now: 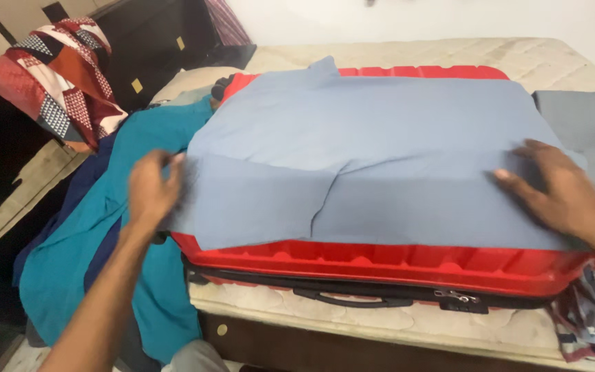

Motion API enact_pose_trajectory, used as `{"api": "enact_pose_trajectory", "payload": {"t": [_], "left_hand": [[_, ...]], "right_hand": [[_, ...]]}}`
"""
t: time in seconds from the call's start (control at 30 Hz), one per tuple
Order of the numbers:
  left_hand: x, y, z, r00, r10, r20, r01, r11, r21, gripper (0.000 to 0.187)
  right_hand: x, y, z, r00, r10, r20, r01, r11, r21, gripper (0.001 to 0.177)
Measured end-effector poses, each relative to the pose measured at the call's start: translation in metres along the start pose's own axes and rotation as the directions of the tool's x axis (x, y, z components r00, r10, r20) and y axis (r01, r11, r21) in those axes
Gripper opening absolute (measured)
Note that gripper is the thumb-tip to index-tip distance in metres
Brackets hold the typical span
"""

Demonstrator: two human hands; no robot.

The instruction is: The person folds several garments on a red suitcase placed on a bed. They fold dark jeans, light gray trousers, and a light blue shirt one by one, smoothing each item and stacking them neatly on the suitcase.

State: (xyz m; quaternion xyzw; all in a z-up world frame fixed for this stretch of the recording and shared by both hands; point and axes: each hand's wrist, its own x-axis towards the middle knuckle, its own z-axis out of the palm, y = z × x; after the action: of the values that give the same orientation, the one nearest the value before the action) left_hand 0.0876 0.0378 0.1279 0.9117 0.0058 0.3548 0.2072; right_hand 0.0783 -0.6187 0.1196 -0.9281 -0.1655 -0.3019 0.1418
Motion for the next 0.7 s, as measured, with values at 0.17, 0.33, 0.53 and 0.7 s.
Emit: {"api": "enact_pose_trajectory", "payload": {"t": [0.17, 0.33, 0.53, 0.7], "left_hand": [[0.037, 0.100, 0.062, 0.907, 0.283, 0.311, -0.176, 0.927, -0.332, 0.044], [0.060, 0.154, 0.142, 0.715, 0.557, 0.422, -0.376, 0.816, -0.439, 0.056], [0.090, 0.148, 0.187, 0.735, 0.501, 0.456, -0.414, 0.865, -0.284, 0.068], [0.127, 0.109, 0.206, 0.845, 0.274, 0.459, -0.268, 0.960, -0.080, 0.075]], "right_hand": [[0.058, -0.075, 0.031, 0.990, -0.080, 0.115, 0.050, 0.968, 0.245, 0.062], [0.119, -0.099, 0.079, 0.924, -0.153, 0.349, 0.051, 0.957, 0.285, 0.064], [0.155, -0.024, 0.111, 0.933, -0.139, 0.333, 0.099, 0.986, 0.133, 0.071], [0.165, 0.073, 0.115, 0.955, 0.022, 0.296, -0.014, 1.000, -0.028, 0.073]]}}
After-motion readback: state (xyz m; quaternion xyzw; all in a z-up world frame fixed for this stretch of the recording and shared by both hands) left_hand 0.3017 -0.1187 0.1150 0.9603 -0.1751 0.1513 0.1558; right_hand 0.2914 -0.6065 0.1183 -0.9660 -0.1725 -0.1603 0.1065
